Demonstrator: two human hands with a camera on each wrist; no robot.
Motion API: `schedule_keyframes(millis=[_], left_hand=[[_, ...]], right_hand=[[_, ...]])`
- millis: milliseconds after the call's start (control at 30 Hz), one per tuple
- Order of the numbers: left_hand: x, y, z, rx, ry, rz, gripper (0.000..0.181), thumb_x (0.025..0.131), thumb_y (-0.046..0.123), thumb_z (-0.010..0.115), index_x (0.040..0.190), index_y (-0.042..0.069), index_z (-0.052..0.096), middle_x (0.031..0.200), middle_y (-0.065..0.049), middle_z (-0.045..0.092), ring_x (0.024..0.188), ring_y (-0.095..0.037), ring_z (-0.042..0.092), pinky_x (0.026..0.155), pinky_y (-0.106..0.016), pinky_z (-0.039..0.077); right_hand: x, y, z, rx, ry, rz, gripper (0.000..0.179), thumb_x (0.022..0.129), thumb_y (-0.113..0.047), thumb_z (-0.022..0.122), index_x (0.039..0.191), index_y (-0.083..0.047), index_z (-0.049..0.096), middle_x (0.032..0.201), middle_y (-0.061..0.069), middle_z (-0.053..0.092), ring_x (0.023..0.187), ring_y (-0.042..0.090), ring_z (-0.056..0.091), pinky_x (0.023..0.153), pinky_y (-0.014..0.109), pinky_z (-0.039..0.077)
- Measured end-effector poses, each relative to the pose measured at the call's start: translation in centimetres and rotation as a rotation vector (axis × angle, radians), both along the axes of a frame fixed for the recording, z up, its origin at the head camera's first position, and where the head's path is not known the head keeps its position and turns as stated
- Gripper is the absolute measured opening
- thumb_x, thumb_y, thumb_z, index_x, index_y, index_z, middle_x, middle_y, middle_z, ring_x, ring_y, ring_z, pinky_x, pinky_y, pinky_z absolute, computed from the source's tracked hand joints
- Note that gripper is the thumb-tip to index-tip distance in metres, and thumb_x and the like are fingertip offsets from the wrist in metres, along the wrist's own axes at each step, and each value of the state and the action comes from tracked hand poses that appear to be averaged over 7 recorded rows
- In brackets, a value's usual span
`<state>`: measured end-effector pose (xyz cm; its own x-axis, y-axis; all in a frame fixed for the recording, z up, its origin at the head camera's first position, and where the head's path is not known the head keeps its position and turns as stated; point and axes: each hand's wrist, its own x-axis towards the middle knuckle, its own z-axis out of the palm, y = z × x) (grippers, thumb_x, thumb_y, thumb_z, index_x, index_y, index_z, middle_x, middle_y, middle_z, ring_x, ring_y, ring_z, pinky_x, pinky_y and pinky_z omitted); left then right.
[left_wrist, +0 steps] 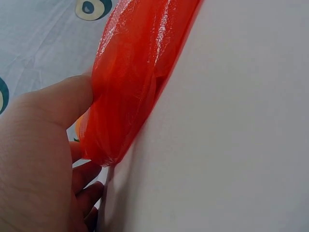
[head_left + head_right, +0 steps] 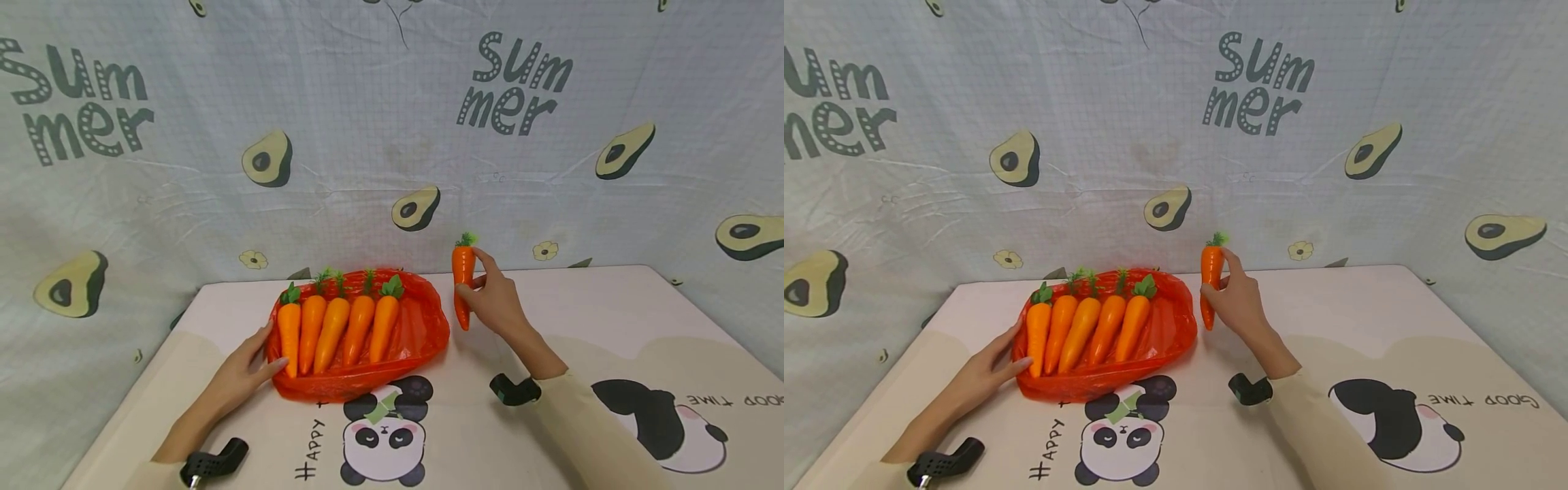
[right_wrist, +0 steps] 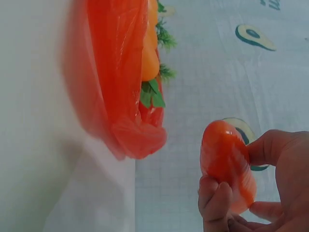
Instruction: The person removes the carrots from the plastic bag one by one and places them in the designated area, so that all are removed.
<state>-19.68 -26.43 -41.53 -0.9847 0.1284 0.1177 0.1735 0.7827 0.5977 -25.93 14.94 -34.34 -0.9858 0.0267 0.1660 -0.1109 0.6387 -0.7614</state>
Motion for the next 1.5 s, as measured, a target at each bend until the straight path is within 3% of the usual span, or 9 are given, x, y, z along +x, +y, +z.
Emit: schedule_keyframes(millis=[400,1500], left_hand=[[0.2,0.2,0.3,0.002,-0.003,0.004,0.085,0.089,0.046,0.061,0.15,0.0,0.023,0.149,-0.032,0.025,0.134,-0.05,0.024,0.105,-0.064,0.024],[0.2,0.1,0.3,0.02,-0.012,-0.007,0.085,0.09,0.045,0.061,0.15,-0.001,0.021,0.15,-0.032,0.023,0.135,-0.05,0.023,0.107,-0.062,0.023]], right_hand=[[-0.2,1.7,-1.2,0.056,-0.041,-0.016,0.072,0.091,-0.022,0.059,0.152,-0.012,0.022,0.098,0.018,0.058,0.067,0.024,0.059,0.06,0.029,0.052],[-0.5,1.7,-4.2,0.166,-0.142,0.015,0.07,0.089,-0.024,0.063,0.148,-0.008,0.03,0.089,0.014,0.059,0.067,0.022,0.053,0.057,0.026,0.052]])
